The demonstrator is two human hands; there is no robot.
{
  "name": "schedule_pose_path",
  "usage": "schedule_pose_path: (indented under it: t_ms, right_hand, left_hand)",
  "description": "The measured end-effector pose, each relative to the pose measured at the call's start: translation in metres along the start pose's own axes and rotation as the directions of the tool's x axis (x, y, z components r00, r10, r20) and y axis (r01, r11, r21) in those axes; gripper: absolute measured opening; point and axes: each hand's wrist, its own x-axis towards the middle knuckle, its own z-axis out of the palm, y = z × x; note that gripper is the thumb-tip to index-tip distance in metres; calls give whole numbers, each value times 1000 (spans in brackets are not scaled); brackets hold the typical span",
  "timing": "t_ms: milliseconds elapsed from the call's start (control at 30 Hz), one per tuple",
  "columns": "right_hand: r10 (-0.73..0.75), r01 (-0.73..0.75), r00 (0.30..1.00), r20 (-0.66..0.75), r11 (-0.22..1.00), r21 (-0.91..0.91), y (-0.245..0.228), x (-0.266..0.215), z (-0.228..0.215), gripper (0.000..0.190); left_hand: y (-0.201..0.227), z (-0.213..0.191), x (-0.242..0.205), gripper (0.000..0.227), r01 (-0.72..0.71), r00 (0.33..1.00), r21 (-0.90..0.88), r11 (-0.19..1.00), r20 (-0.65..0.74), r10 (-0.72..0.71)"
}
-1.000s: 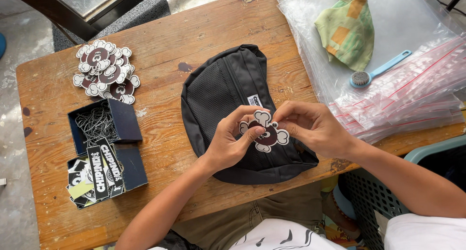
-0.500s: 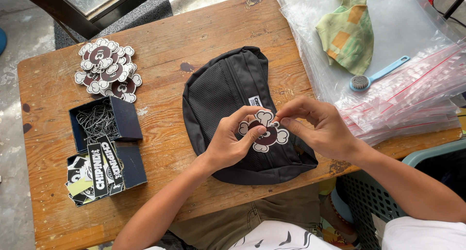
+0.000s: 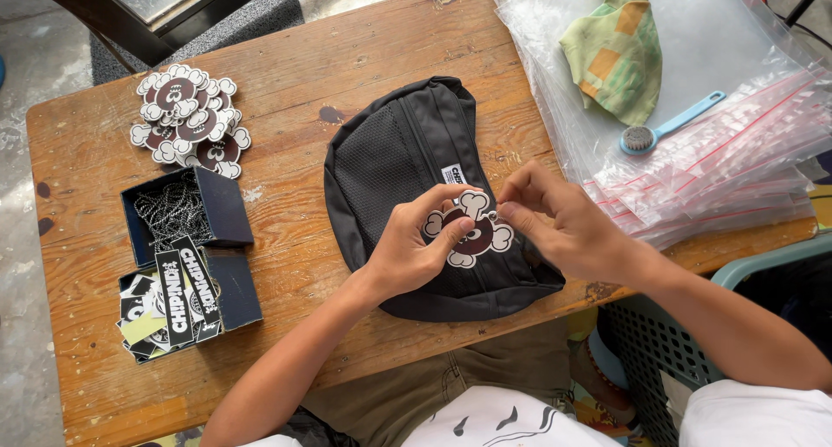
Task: The person cleans a black mesh bag with a blue brush, then attaches a decorative patch to the bag. Finally, they wipe a clear plastic bag with a cloth.
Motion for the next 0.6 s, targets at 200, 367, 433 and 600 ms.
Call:
schedule_pose_path:
  t_ms: [200, 367, 433, 600]
  right_hand:
    - [246, -247, 955, 166, 969, -14, -26, -9, -18, 8]
    - [347, -320, 932, 103, 923, -214, -27, -30, -13, 9]
    - [341, -311, 936, 85, 916, -255, -23, -35, -10, 9]
    - [205, -146, 973, 100, 897, -416, -17, -38, -6, 6]
  left_hand:
    - [10, 1, 0, 31, 20, 998, -2, 1000, 62, -20]
    - [23, 4, -2, 31, -14, 988, 187, 982, 153, -15]
    - [19, 7, -3, 32, -42, 980, 304, 952, 198, -20]
    - [-1, 16, -11, 43, -284, 946, 733, 618, 317, 59]
